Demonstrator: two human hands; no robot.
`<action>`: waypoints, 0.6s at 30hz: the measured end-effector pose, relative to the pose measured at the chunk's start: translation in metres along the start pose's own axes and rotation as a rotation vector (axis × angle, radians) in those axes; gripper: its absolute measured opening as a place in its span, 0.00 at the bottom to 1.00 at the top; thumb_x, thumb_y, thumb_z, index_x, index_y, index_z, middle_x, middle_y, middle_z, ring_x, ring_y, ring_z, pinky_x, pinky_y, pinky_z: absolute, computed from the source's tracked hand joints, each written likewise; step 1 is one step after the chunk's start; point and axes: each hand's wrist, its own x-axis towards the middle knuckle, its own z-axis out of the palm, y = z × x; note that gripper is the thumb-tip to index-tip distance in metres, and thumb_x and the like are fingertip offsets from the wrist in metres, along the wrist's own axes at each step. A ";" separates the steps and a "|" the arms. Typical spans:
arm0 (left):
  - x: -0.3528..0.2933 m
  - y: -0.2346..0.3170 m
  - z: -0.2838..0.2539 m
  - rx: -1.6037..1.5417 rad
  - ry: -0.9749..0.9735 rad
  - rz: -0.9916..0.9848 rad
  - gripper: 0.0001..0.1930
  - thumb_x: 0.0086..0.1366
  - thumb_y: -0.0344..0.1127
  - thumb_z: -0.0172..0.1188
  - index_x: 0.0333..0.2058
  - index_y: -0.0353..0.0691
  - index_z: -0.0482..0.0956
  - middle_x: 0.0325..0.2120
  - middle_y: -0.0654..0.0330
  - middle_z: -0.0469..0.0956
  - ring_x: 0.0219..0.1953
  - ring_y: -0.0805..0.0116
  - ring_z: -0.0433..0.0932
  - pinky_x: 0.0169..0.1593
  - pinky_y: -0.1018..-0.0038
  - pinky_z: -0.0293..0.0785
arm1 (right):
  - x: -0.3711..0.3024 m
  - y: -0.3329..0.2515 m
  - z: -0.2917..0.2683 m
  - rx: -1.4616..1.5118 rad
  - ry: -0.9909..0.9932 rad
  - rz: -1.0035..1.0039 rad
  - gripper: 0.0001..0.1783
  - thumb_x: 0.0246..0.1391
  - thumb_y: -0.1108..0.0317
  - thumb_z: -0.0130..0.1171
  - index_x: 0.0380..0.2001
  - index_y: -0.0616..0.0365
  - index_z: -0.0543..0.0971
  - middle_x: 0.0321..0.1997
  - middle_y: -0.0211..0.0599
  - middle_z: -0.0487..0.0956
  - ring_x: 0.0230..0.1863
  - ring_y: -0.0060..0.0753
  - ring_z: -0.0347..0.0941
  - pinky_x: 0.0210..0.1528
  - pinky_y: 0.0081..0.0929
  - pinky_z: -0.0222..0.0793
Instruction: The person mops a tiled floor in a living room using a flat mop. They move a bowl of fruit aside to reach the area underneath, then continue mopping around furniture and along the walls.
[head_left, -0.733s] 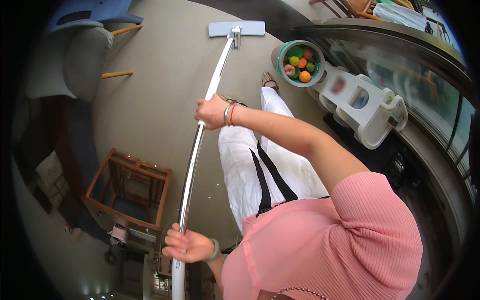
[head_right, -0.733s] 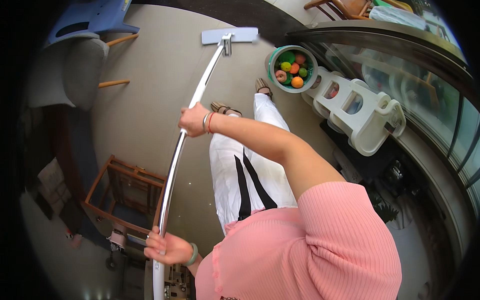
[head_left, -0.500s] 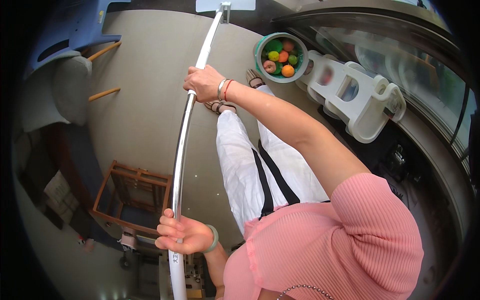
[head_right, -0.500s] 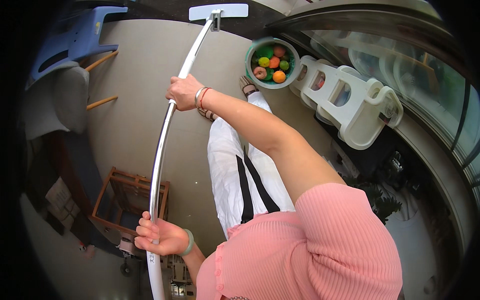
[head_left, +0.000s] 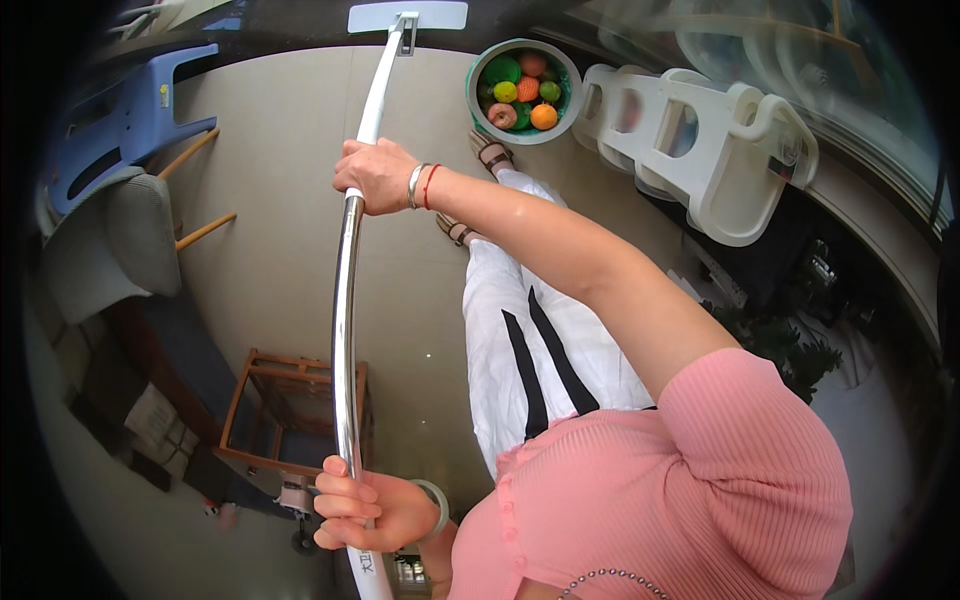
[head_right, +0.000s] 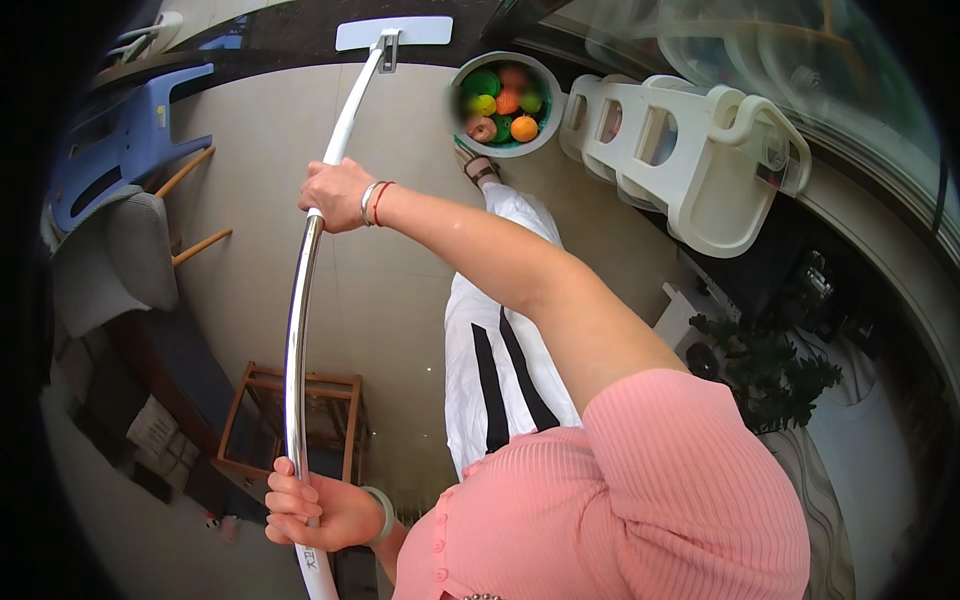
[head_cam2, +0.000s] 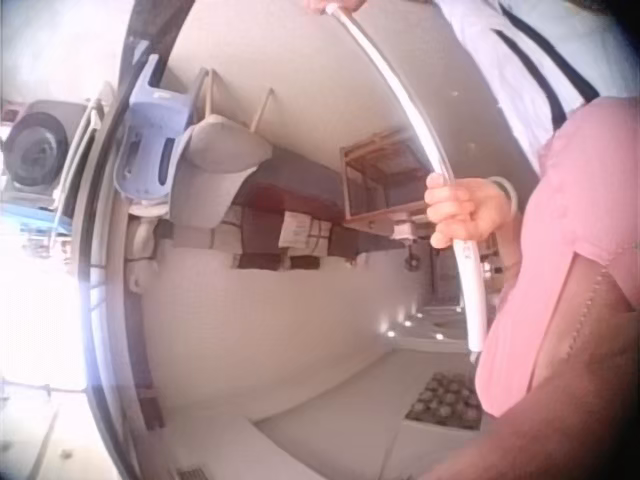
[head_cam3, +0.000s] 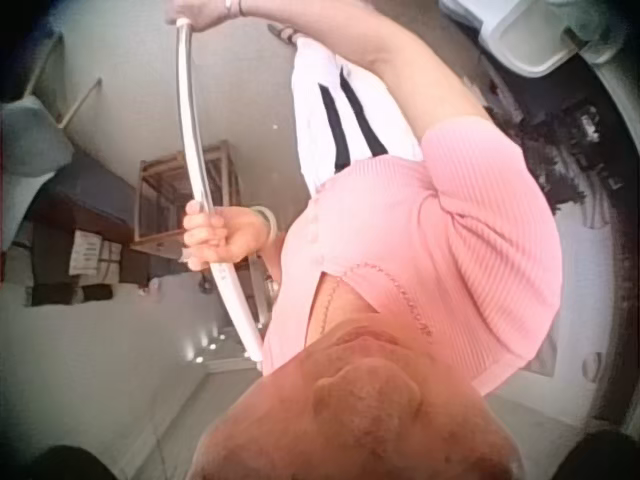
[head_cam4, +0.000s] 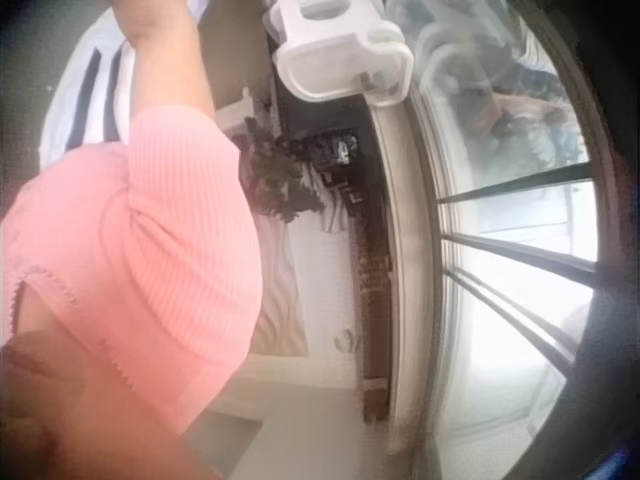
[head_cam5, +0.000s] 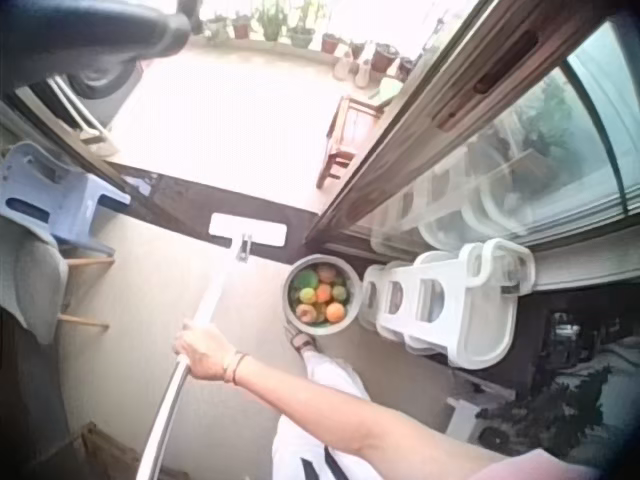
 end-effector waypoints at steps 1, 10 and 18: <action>-0.002 0.002 -0.008 0.016 -0.010 -0.011 0.15 0.69 0.30 0.41 0.21 0.45 0.52 0.16 0.66 0.54 0.24 0.75 0.56 0.50 0.68 0.63 | -0.004 -0.006 0.004 0.003 -0.002 0.014 0.02 0.44 0.66 0.57 0.21 0.44 0.77 0.28 0.19 0.75 0.46 0.29 0.67 0.36 0.35 0.66; -0.005 0.036 -0.065 0.221 -0.026 -0.025 0.16 0.71 0.33 0.39 0.22 0.45 0.51 0.16 0.66 0.52 0.23 0.75 0.54 0.45 0.69 0.60 | -0.031 -0.066 0.065 0.090 -0.005 0.045 0.03 0.44 0.65 0.58 0.20 0.43 0.78 0.28 0.18 0.77 0.45 0.30 0.67 0.35 0.37 0.66; 0.010 0.084 -0.077 0.026 0.004 -0.033 0.14 0.66 0.30 0.47 0.22 0.47 0.56 0.13 0.68 0.50 0.17 0.74 0.54 0.31 0.71 0.55 | -0.069 -0.131 0.099 0.255 -0.030 0.121 0.03 0.44 0.62 0.60 0.21 0.43 0.81 0.26 0.22 0.77 0.45 0.32 0.68 0.34 0.39 0.65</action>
